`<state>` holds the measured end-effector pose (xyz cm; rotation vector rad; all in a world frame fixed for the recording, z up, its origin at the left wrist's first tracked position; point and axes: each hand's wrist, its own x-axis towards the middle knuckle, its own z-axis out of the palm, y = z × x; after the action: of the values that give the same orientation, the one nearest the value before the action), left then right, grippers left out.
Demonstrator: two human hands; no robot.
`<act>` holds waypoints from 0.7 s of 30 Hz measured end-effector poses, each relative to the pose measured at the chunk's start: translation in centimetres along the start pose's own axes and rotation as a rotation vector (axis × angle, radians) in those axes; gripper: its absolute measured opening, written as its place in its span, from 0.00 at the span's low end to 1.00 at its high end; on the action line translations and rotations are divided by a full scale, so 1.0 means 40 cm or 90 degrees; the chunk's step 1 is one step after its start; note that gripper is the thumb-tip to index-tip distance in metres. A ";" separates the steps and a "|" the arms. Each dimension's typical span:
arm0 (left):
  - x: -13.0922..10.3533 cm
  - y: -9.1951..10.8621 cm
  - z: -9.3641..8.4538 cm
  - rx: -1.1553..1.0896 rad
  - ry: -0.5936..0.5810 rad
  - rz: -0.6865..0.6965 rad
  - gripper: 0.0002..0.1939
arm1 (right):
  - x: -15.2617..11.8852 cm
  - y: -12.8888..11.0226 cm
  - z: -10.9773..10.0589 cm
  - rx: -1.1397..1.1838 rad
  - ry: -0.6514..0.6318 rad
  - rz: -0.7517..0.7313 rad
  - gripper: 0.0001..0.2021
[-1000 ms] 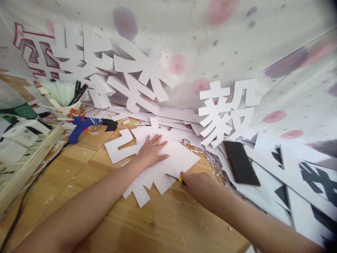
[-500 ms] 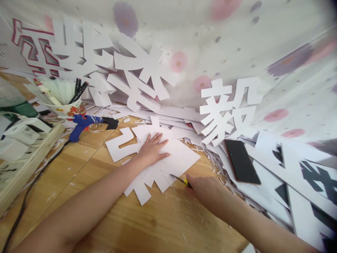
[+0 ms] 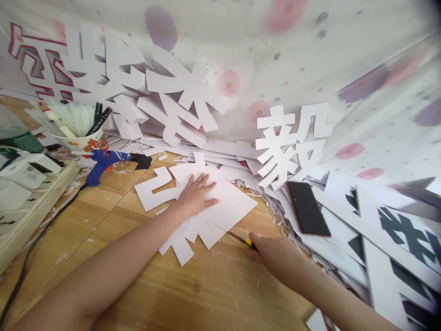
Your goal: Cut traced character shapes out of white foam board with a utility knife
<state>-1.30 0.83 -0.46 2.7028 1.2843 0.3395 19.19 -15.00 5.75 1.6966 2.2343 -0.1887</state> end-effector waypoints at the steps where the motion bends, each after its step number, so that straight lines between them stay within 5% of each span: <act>1: 0.000 0.001 0.000 0.000 -0.001 0.000 0.34 | -0.003 0.003 -0.003 0.009 0.002 -0.002 0.08; 12: -0.009 0.008 -0.013 0.002 -0.001 -0.003 0.31 | 0.025 -0.014 -0.026 0.000 0.043 0.071 0.07; 21: -0.009 0.012 -0.014 0.012 -0.005 -0.002 0.31 | 0.086 -0.078 -0.048 -0.017 0.044 -0.012 0.12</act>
<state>-1.32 0.26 0.15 2.7148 1.2968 0.3178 15.05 -12.16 6.11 1.6929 2.2925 -0.1070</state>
